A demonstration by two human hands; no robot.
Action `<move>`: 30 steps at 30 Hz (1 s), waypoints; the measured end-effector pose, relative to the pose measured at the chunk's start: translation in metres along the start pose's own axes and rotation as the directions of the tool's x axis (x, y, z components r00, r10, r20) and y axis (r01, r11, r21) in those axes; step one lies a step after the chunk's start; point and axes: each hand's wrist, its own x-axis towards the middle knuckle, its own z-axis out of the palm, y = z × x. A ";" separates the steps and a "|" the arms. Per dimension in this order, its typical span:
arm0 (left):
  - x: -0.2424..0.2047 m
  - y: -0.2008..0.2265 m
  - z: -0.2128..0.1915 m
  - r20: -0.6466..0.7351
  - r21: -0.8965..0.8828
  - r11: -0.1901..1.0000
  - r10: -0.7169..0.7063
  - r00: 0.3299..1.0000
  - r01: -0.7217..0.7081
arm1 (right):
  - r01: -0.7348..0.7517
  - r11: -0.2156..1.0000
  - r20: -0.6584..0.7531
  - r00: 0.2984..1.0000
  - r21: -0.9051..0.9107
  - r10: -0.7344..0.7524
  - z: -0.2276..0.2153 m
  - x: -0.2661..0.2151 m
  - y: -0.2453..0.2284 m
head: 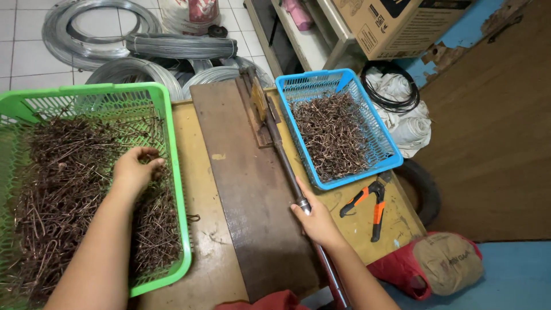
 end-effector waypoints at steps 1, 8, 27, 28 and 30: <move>0.007 -0.008 -0.003 0.001 0.000 1.000 -0.001 1.000 0.001 | -0.001 1.000 0.000 1.000 0.000 0.001 0.000 0.000 -0.001; 0.022 -0.026 -0.006 -0.057 -0.091 0.996 -0.028 0.998 0.023 | -0.021 1.000 -0.002 1.000 0.003 0.021 -0.002 -0.011 -0.020; -0.041 0.104 -0.041 -0.006 -0.247 0.964 -0.106 0.994 0.102 | -0.014 0.998 0.060 0.998 0.061 0.010 -0.006 -0.012 -0.020; -0.038 0.097 -0.040 -0.003 -0.246 0.964 -0.103 0.995 0.099 | -0.014 0.998 0.056 0.998 0.063 0.010 -0.005 -0.012 -0.020; -0.031 0.082 -0.038 0.064 -0.422 0.907 0.042 0.997 -0.011 | 0.012 0.999 0.047 0.999 0.048 -0.015 -0.006 -0.013 -0.019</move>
